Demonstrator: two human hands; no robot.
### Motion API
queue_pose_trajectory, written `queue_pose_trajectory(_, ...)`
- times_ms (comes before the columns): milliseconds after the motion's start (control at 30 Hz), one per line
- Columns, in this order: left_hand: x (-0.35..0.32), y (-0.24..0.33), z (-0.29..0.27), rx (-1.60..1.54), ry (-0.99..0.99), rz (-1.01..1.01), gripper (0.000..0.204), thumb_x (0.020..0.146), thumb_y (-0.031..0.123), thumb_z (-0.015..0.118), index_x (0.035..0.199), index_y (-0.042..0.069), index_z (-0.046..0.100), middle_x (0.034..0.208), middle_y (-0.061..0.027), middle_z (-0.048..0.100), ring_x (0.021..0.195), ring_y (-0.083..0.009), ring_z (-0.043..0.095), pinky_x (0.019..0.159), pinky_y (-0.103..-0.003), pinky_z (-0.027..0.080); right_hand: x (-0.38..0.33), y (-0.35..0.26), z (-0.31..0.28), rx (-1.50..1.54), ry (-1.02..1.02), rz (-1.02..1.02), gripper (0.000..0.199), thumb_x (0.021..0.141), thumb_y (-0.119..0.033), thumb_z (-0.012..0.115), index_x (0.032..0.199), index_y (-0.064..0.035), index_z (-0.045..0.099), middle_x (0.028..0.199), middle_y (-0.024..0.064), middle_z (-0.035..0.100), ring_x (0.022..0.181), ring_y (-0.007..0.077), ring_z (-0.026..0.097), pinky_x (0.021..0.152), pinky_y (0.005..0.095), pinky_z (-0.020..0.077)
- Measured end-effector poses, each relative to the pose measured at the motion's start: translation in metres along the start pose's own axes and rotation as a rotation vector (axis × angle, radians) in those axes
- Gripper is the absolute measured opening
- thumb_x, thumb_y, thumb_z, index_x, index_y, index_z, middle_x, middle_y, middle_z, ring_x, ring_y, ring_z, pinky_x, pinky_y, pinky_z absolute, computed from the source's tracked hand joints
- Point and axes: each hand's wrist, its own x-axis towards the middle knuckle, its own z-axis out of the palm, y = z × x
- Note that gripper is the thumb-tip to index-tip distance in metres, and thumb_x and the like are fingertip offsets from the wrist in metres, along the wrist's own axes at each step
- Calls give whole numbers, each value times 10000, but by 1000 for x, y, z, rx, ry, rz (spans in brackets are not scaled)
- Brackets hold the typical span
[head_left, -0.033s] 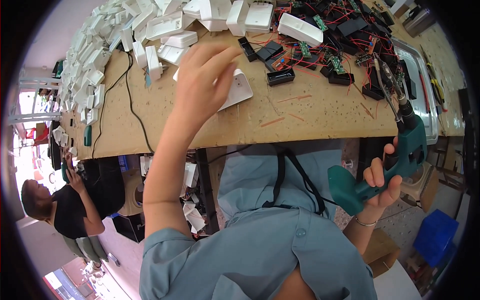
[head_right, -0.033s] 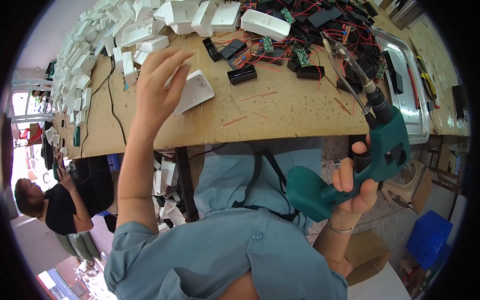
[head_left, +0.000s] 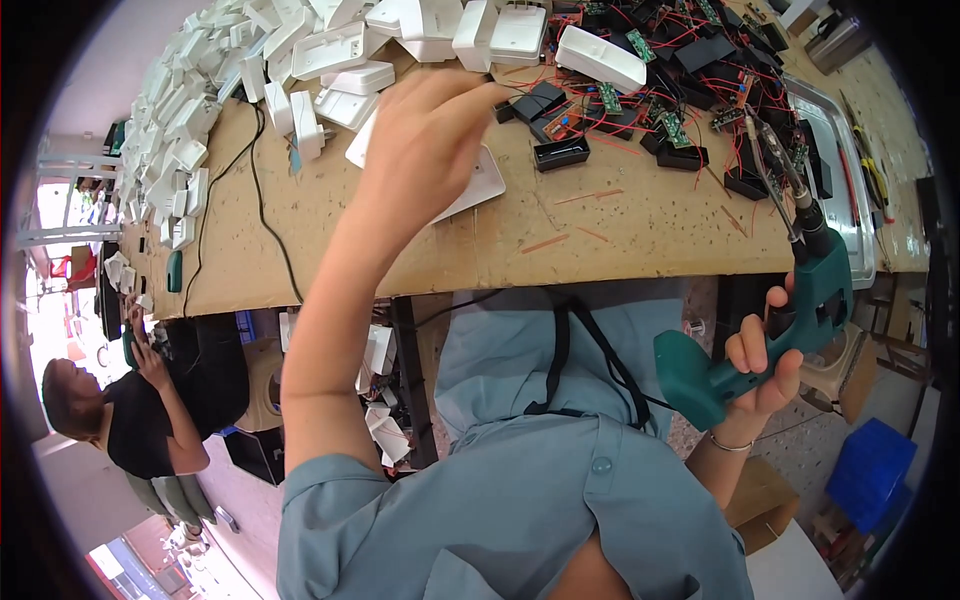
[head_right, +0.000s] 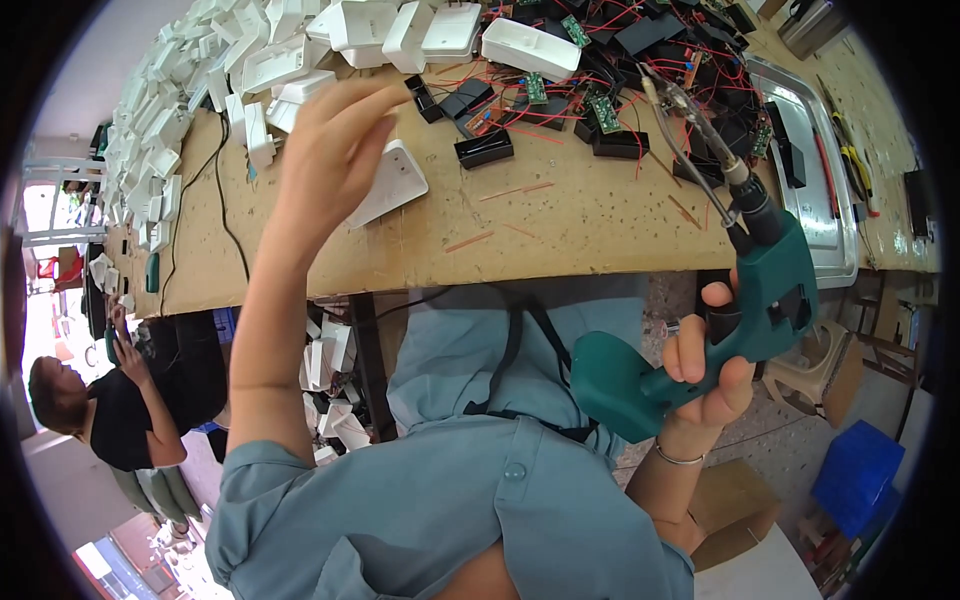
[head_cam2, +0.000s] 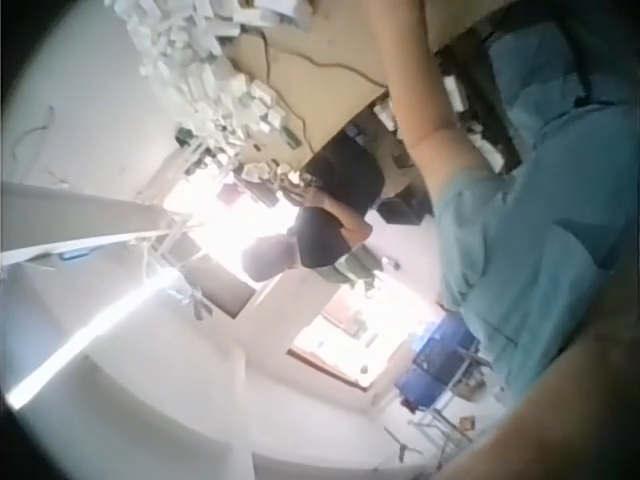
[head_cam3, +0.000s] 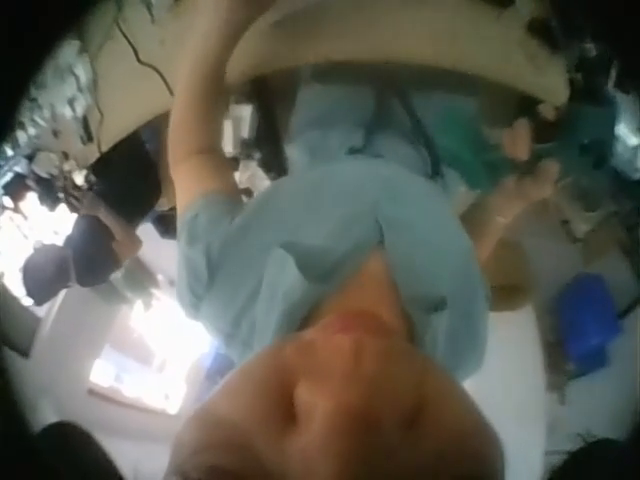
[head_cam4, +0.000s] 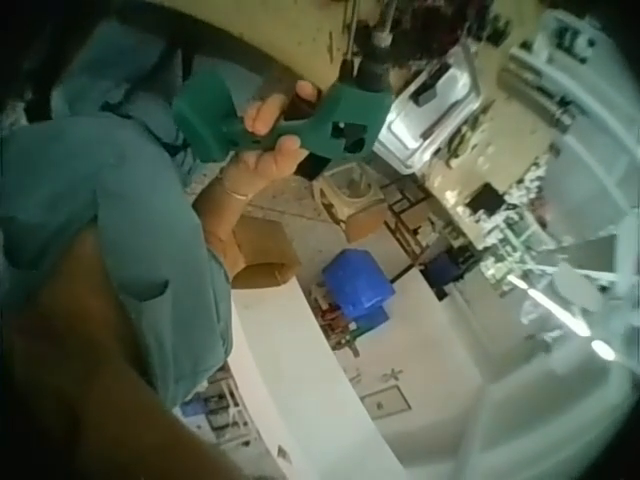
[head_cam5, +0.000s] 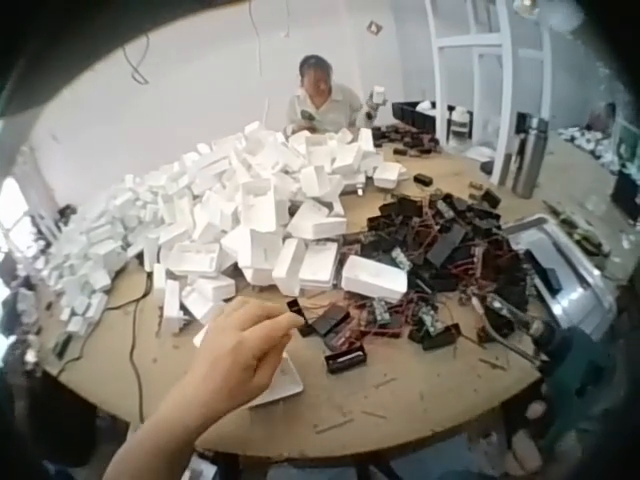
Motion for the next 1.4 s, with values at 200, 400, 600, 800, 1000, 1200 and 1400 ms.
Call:
queue_pose_trajectory(200, 54, -8, 45, 242, -513, 213, 273, 717, 42, 547, 964, 114, 638, 920, -71, 621, 869, -241, 578, 775, -379, 415, 3, 5, 4, 5, -17, -2, 711, 844, -143, 591, 1379, -32, 136, 1320, 81, 380, 650, 109, 418, 576, 239, 386)
queue_pose_trajectory(400, 63, -49, 23, -166, -410, -154, 159, 758, 133, 608, 895, 61, 647, 821, -86, 627, 750, -204, 606, 654, -337, 474, 4, 4, -1, 15, -5, -14, 709, 844, -137, 588, 1377, -25, 135, 1315, 98, 384, 650, 108, 425, 568, 239, 391)
queue_pose_trajectory(600, 52, -48, 0, -901, -113, -557, 167, 813, 123, 623, 903, -14, 594, 738, -15, 584, 701, -79, 561, 637, -207, 460, 16, 11, 2, 75, 5, 15, 712, 842, -145, 591, 1381, -47, 137, 1347, 114, 351, 658, 100, 416, 565, 227, 389)
queue_pose_trajectory(800, 34, 12, -13, -826, 30, -526, 128, 794, 108, 634, 834, -3, 585, 708, -4, 578, 653, -53, 530, 592, -192, 427, 49, 35, 38, 289, -96, 41, 706, 817, -160, 625, 1385, -144, 206, 1445, 206, -52, 992, 195, 487, 657, 258, 480)
queue_pose_trajectory(1000, 1, 60, -9, -678, -52, -260, 85, 730, 29, 638, 753, 3, 561, 705, -55, 541, 586, -128, 522, 541, -245, 421, 78, 56, 56, 249, -178, 61, 693, 808, -222, 637, 1372, -133, 245, 1424, 253, -75, 1245, 269, 346, 670, 241, 484)
queue_pose_trajectory(1200, -22, 65, -30, -483, -195, -205, 88, 725, 38, 629, 747, -2, 554, 721, -93, 525, 586, -223, 536, 521, -309, 425, 84, 69, 54, 126, -81, 90, 712, 810, -297, 624, 1370, -108, 226, 1382, 250, 178, 1242, 305, 347, 766, 250, 497)
queue_pose_trajectory(1400, -42, 50, -36, 5, -353, -219, 84, 712, 61, 612, 751, 7, 561, 746, -105, 539, 650, -285, 550, 560, -353, 446, 80, 110, 45, 141, -39, 289, 736, 805, -336, 618, 1365, -70, 222, 1367, 250, 256, 1285, 345, 266, 969, 324, 393)
